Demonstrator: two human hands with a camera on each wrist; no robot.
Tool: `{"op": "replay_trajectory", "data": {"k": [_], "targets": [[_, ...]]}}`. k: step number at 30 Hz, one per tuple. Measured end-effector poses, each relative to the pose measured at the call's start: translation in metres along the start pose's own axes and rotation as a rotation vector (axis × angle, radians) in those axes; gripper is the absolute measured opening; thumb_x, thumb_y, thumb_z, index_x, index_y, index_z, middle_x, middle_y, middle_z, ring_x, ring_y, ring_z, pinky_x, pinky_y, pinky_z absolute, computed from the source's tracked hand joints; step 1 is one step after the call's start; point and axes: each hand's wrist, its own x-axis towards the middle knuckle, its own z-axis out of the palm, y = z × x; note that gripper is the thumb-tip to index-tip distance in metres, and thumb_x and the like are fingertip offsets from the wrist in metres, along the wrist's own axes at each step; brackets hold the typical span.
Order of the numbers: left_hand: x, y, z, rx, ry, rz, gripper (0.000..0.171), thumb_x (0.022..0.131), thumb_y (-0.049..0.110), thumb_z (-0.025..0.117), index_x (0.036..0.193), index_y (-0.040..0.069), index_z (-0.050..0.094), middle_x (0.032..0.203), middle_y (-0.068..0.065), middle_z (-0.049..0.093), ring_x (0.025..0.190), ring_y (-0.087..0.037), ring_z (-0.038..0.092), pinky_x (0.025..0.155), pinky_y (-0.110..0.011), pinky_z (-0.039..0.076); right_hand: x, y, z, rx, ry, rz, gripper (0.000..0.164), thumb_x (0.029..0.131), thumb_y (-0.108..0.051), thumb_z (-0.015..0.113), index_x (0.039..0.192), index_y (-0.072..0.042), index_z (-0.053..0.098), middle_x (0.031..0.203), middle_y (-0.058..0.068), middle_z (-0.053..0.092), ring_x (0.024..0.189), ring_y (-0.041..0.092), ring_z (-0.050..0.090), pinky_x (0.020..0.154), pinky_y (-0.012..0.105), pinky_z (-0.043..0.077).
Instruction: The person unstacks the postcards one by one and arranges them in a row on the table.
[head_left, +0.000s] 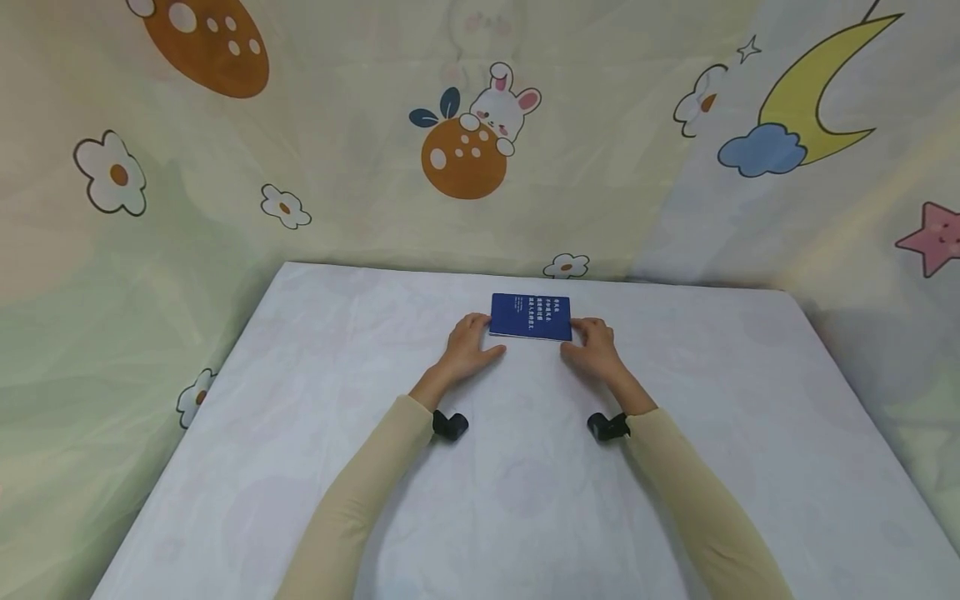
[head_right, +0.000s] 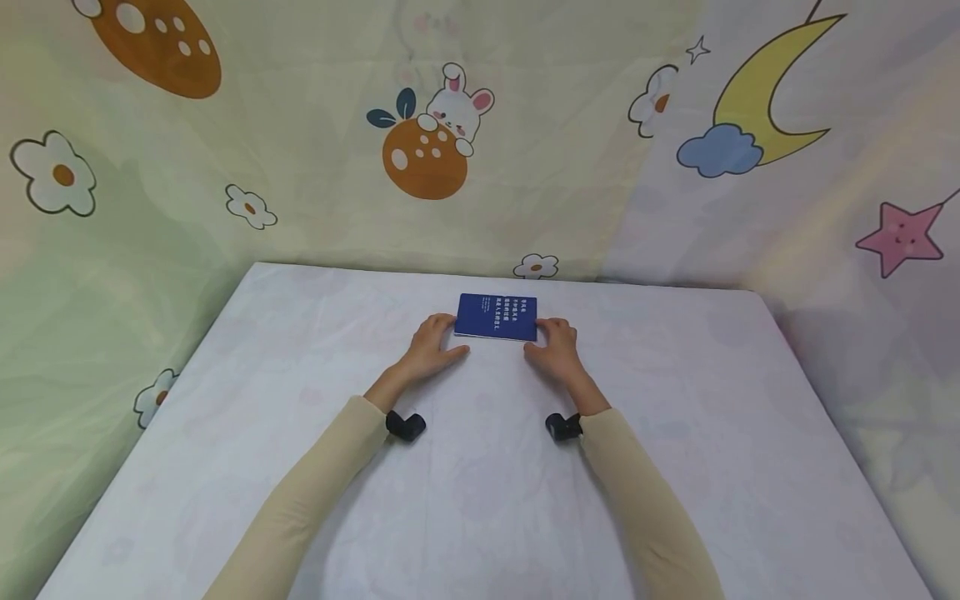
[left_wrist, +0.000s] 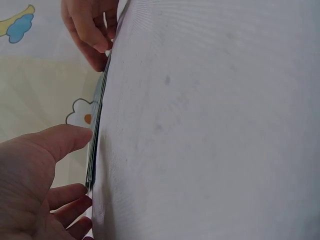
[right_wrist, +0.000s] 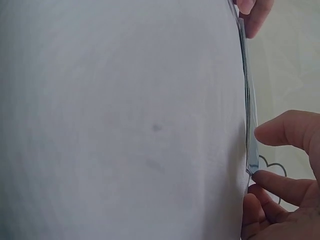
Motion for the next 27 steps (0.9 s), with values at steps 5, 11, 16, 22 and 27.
{"op": "replay_trajectory", "data": {"k": [5, 11, 16, 22, 27], "targets": [[0.0, 0.0005, 0.0002, -0.022, 0.05, 0.014, 0.053, 0.094, 0.021, 0.064, 0.139, -0.001, 0.047, 0.143, -0.018, 0.044, 0.137, -0.032, 0.035, 0.116, -0.043, 0.024, -0.0003, -0.0002, 0.0003, 0.006, 0.02, 0.0, 0.06, 0.088, -0.013, 0.061, 0.14, 0.01, 0.043, 0.144, 0.031, 0.034, 0.127, 0.042, 0.029, 0.105, 0.053, 0.031], [-0.0008, 0.0024, 0.0001, -0.068, 0.131, 0.022, 0.039, 0.093, 0.013, 0.064, 0.128, -0.004, 0.057, 0.131, -0.019, 0.055, 0.13, -0.033, 0.044, 0.113, -0.043, 0.029, -0.0005, -0.0016, 0.0, 0.009, 0.033, 0.019, 0.057, 0.089, -0.012, 0.061, 0.139, 0.009, 0.044, 0.141, 0.029, 0.038, 0.121, 0.039, 0.034, 0.102, 0.051, 0.035], [-0.0016, 0.0035, -0.0004, -0.099, 0.148, 0.016, 0.036, 0.092, 0.009, 0.065, 0.125, -0.004, 0.059, 0.128, -0.019, 0.057, 0.13, -0.034, 0.044, 0.114, -0.043, 0.029, -0.0016, -0.0019, -0.0001, 0.033, 0.05, 0.031, 0.056, 0.088, -0.012, 0.061, 0.139, 0.008, 0.046, 0.139, 0.027, 0.042, 0.117, 0.036, 0.037, 0.099, 0.049, 0.037], [-0.0021, 0.005, -0.0015, -0.136, 0.153, -0.011, 0.034, 0.092, 0.007, 0.065, 0.124, -0.003, 0.061, 0.129, -0.018, 0.058, 0.136, -0.034, 0.04, 0.116, -0.042, 0.025, -0.0033, -0.003, 0.0005, 0.082, 0.077, 0.026, 0.053, 0.089, -0.009, 0.06, 0.137, 0.008, 0.047, 0.136, 0.027, 0.046, 0.119, 0.037, 0.041, 0.1, 0.048, 0.038], [-0.0011, 0.0047, -0.0015, -0.156, 0.151, -0.024, 0.034, 0.092, 0.007, 0.065, 0.124, -0.003, 0.061, 0.13, -0.017, 0.058, 0.137, -0.033, 0.039, 0.117, -0.042, 0.024, -0.0051, -0.0045, 0.0006, 0.135, 0.104, 0.028, 0.052, 0.088, -0.005, 0.061, 0.136, 0.008, 0.048, 0.133, 0.027, 0.048, 0.119, 0.037, 0.044, 0.102, 0.047, 0.04]]}}
